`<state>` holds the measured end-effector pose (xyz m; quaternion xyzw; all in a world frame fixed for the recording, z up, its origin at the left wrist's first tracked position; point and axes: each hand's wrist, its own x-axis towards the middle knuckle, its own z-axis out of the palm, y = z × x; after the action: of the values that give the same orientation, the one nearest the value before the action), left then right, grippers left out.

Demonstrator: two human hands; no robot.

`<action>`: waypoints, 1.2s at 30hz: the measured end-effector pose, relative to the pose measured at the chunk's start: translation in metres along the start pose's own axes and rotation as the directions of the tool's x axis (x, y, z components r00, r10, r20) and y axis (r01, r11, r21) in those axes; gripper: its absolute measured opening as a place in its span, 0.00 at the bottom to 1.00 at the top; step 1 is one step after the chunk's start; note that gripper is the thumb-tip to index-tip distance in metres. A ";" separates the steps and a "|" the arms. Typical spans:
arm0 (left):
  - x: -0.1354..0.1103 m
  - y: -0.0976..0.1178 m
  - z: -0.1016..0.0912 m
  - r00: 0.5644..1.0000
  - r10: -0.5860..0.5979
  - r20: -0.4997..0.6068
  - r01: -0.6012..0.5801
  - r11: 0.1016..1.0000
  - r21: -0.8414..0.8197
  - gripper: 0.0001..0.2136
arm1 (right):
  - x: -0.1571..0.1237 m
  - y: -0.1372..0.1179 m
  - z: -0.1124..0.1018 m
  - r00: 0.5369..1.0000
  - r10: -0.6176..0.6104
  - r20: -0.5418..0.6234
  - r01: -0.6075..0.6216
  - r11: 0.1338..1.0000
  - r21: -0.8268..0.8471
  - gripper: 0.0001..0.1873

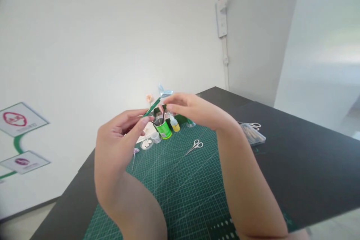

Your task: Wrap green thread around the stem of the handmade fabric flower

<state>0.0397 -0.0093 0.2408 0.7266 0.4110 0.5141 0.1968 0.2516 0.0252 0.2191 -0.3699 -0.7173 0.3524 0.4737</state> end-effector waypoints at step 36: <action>-0.014 -0.003 -0.023 0.806 -0.164 0.569 -0.091 0.915 0.393 0.08 | -0.069 -0.069 0.029 0.978 -0.179 0.104 0.197 0.961 -0.195 0.16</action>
<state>0.0157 -0.0220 0.2392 0.8663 0.4400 0.1628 0.1716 0.2301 -0.0718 0.2408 -0.3312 -0.8013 0.2459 0.4334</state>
